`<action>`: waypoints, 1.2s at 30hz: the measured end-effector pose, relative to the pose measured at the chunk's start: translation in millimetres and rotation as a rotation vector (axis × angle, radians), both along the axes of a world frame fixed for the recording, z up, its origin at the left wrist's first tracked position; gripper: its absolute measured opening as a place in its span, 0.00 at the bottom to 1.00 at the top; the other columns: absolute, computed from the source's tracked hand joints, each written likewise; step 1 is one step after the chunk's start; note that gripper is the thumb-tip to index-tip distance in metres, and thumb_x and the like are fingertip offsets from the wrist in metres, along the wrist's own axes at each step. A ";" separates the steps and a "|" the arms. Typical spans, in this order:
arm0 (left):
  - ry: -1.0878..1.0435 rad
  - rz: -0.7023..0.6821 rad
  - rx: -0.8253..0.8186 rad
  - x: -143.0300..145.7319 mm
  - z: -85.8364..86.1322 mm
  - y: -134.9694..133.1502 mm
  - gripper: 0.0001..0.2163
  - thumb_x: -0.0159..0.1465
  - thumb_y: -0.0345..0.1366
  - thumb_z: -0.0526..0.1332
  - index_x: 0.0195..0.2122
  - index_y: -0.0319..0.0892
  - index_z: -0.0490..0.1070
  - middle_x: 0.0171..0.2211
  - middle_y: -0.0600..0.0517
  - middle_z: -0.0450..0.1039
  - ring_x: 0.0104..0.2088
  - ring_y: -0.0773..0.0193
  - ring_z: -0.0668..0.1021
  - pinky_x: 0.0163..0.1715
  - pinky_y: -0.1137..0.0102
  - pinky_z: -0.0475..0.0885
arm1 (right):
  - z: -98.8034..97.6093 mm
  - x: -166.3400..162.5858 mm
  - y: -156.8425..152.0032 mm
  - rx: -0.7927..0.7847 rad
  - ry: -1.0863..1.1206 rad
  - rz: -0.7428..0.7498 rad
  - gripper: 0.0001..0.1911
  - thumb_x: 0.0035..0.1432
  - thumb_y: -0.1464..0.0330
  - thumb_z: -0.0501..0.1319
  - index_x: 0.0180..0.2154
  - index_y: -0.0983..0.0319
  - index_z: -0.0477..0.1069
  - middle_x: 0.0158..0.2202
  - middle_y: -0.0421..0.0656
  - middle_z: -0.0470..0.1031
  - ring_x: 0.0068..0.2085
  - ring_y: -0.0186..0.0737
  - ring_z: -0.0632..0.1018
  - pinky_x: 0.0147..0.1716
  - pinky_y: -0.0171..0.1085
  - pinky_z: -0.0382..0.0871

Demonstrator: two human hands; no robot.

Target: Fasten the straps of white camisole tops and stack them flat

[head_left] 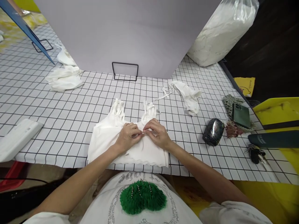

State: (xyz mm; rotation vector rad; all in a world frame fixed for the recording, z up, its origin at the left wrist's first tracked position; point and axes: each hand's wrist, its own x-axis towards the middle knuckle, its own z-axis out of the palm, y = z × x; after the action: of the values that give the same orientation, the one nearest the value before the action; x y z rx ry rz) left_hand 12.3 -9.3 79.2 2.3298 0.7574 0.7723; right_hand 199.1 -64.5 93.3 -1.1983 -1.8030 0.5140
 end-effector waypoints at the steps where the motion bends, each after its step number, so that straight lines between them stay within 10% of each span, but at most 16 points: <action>1: 0.000 0.000 0.000 0.1 0.2 -0.1 0.08 0.65 0.32 0.65 0.27 0.42 0.76 0.22 0.56 0.67 0.26 0.66 0.68 0.33 0.68 0.62 | -0.2 -0.5 0.1 0.003 -0.002 0.000 0.06 0.65 0.73 0.60 0.34 0.59 0.70 0.30 0.41 0.73 0.35 0.40 0.70 0.38 0.42 0.67; 36: 0.031 -0.003 -0.017 -0.1 0.2 0.5 0.09 0.65 0.32 0.65 0.26 0.42 0.76 0.21 0.55 0.68 0.26 0.66 0.69 0.32 0.68 0.63 | -1.8 -0.5 -2.2 -0.006 -0.028 0.011 0.06 0.66 0.72 0.59 0.33 0.59 0.69 0.29 0.42 0.72 0.35 0.41 0.70 0.39 0.44 0.67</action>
State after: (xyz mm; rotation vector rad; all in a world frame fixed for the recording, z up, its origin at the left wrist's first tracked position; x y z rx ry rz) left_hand 12.2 -8.8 79.4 2.3322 0.7704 0.7275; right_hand 198.7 -66.7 91.4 -1.2054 -1.8344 0.5115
